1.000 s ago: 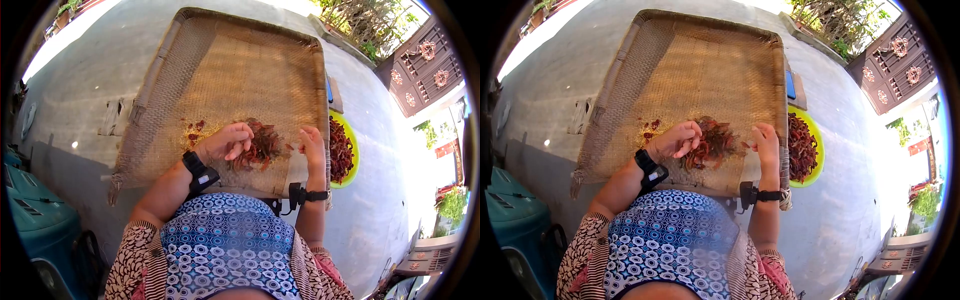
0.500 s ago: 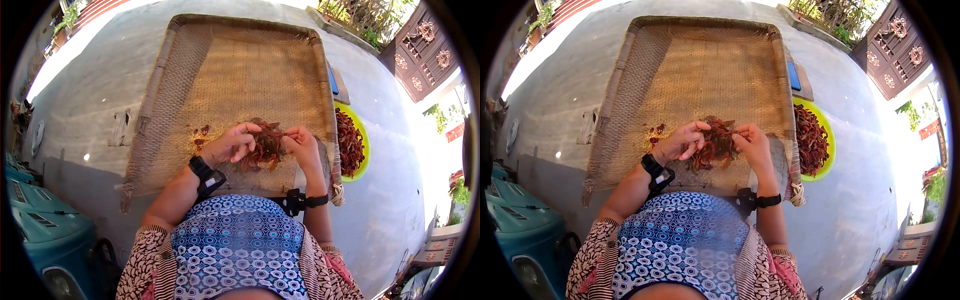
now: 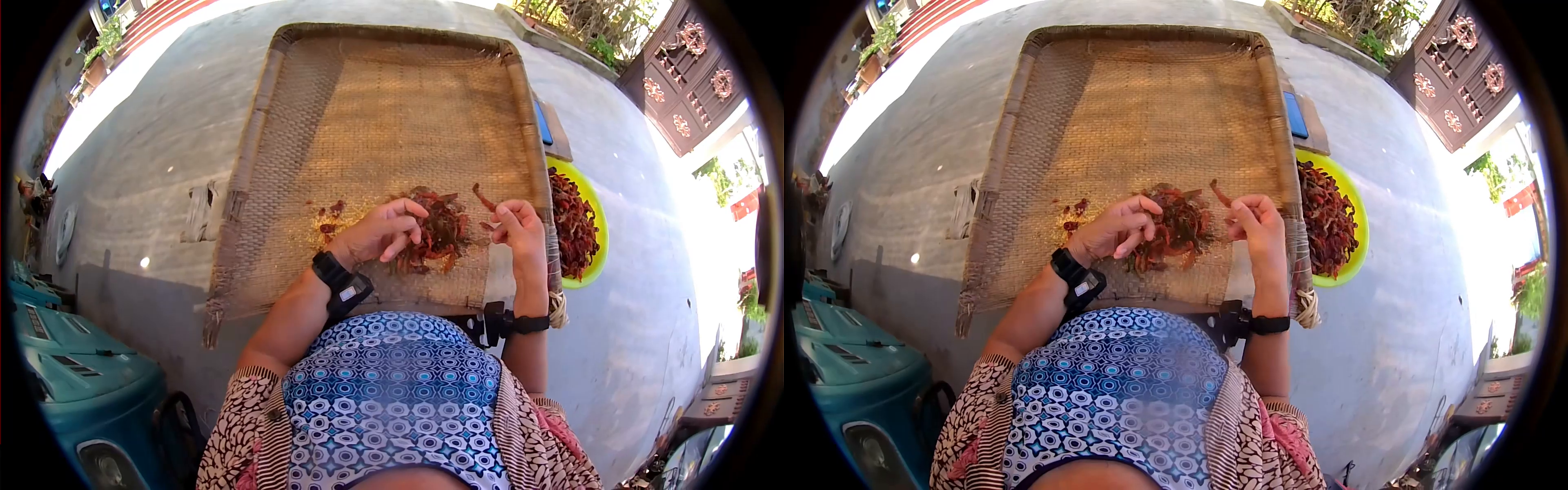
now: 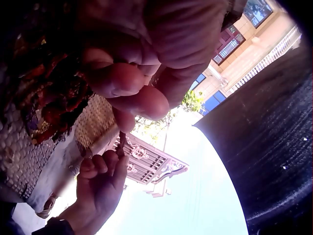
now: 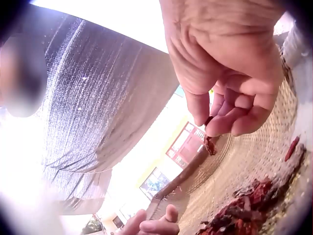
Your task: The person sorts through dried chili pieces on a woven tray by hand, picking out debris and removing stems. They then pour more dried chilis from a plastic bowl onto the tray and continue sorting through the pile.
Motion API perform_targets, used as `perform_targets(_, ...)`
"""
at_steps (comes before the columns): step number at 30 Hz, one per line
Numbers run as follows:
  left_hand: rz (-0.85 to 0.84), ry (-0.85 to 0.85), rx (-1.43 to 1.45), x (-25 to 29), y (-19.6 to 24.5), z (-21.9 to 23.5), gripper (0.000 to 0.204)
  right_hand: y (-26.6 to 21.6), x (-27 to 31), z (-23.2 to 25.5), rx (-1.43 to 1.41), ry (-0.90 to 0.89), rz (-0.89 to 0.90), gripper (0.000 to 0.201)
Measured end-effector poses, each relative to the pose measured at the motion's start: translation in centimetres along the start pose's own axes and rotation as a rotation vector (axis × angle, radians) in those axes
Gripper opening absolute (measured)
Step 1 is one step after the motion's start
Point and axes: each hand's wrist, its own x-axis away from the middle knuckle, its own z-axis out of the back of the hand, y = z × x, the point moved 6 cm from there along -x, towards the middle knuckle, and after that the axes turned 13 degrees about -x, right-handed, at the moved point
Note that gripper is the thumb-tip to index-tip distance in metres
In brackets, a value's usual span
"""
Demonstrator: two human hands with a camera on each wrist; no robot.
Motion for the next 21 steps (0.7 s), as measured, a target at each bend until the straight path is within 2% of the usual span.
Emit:
perform_targets(2, -0.008, -0.013, 0.007, 0.0, 0.0, 0.0, 0.029, -2.0, -0.2, 2.7, -0.343, 0.216, 0.125, 0.015)
perform_targets(5, -0.035, -0.023, 0.037, 0.2, 0.2, -0.1, 0.03, -2.7, 0.3, 3.4, -0.284, 0.245, 0.055, 0.021)
perform_targets(8, -0.065, -0.044, 0.042, -0.1, 0.3, 0.1, 0.03, -0.1, 0.4, 0.8, 0.354, -0.017, -0.043, 0.025)
perform_targets(10, -0.063, -0.04, 0.04, 0.0, 0.1, 0.2, 0.03, 1.1, 1.7, -1.9, 1.06, -0.134, 0.027, 0.025)
perform_targets(13, -0.063, -0.035, 0.027, 0.1, 0.0, 0.4, 0.03, 3.3, 2.5, -2.9, 1.215, -0.192, 0.014, 0.023)
perform_targets(19, -0.061, -0.034, 0.019, 0.0, 0.0, 0.3, 0.032, 2.1, 2.8, -3.4, 1.154, -0.17, -0.018, 0.023)
perform_targets(21, -0.038, -0.034, -0.023, 0.0, 0.0, 0.1, 0.033, 2.5, 3.1, -4.2, 1.098, -0.279, 0.048, 0.021)
